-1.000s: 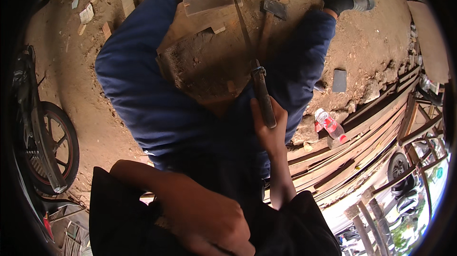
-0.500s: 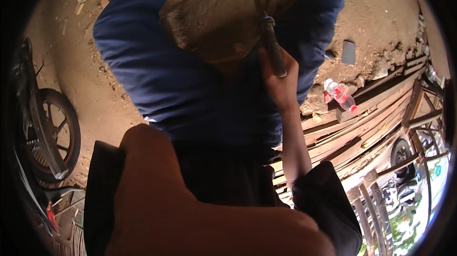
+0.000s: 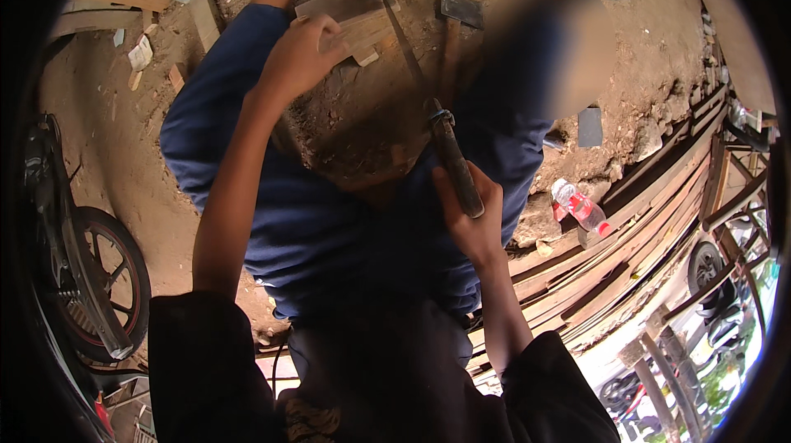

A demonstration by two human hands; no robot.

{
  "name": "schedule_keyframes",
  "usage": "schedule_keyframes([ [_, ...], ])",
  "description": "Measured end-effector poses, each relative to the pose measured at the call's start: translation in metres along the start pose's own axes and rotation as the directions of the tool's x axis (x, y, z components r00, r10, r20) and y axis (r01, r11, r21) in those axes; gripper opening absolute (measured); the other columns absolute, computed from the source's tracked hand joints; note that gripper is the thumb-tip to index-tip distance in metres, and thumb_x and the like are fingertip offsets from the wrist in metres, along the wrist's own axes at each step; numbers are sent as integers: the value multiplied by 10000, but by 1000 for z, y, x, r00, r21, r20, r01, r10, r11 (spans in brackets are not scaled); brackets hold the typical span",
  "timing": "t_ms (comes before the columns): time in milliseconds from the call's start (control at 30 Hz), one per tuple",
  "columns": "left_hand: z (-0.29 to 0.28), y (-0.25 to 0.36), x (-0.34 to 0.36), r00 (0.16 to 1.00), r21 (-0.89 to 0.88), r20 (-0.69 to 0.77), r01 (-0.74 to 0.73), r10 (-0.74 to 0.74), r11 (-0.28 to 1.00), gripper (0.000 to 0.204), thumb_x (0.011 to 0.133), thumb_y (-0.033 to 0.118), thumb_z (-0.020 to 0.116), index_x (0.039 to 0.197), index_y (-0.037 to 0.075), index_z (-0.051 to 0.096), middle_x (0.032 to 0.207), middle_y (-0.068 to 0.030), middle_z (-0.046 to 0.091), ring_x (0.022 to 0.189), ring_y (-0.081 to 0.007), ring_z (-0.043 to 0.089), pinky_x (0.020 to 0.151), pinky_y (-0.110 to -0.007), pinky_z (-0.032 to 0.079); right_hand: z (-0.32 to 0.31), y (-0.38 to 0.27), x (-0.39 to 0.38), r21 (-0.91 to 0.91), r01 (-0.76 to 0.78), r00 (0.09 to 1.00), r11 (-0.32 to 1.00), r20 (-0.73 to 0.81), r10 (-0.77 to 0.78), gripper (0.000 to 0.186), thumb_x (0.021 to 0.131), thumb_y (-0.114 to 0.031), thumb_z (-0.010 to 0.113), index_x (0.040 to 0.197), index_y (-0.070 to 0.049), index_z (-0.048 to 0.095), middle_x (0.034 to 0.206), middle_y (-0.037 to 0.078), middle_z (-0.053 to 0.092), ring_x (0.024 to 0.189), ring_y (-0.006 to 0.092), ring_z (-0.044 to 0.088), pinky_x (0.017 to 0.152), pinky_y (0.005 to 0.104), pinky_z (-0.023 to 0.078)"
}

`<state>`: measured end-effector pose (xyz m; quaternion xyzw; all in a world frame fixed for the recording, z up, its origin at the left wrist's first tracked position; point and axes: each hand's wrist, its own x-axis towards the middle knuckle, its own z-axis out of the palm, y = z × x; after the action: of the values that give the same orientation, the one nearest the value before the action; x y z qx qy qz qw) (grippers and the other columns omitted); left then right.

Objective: The person sits on the ground and uses a hand saw to cut a small piece of wood held between their legs. They repeatedly saw back and forth, adjusting the wood's position as needed.

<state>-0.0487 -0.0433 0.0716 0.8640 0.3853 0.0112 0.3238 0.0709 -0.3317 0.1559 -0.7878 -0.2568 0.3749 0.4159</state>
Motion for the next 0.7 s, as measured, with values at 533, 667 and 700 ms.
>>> schedule_keyframes([
  [533,20,-90,34,986,-138,-9,165,-168,977,843,815,395,838,1496,59,473,1425,-198,577,1276,-319,594,1089,-441,474,-18,22,-11,19,-32,999,999,-5,32,271,949,-130,703,749,-19,556,525,49,502,505,52,450,463,299,361],
  [667,20,-103,33,982,-312,19,185,-189,932,639,876,341,793,1392,19,598,1208,-180,713,1153,-252,672,1017,-360,499,-16,29,-12,-6,-6,1000,1000,-15,6,267,950,-134,700,757,-15,560,527,58,505,503,59,459,469,302,368],
  [700,20,-104,33,983,-317,17,177,-181,932,591,890,330,781,1364,11,627,1146,-171,743,1117,-233,690,993,-341,507,-13,32,-12,6,7,1000,1000,-19,-6,264,949,-134,700,759,-14,561,530,65,510,498,69,464,472,304,373],
])
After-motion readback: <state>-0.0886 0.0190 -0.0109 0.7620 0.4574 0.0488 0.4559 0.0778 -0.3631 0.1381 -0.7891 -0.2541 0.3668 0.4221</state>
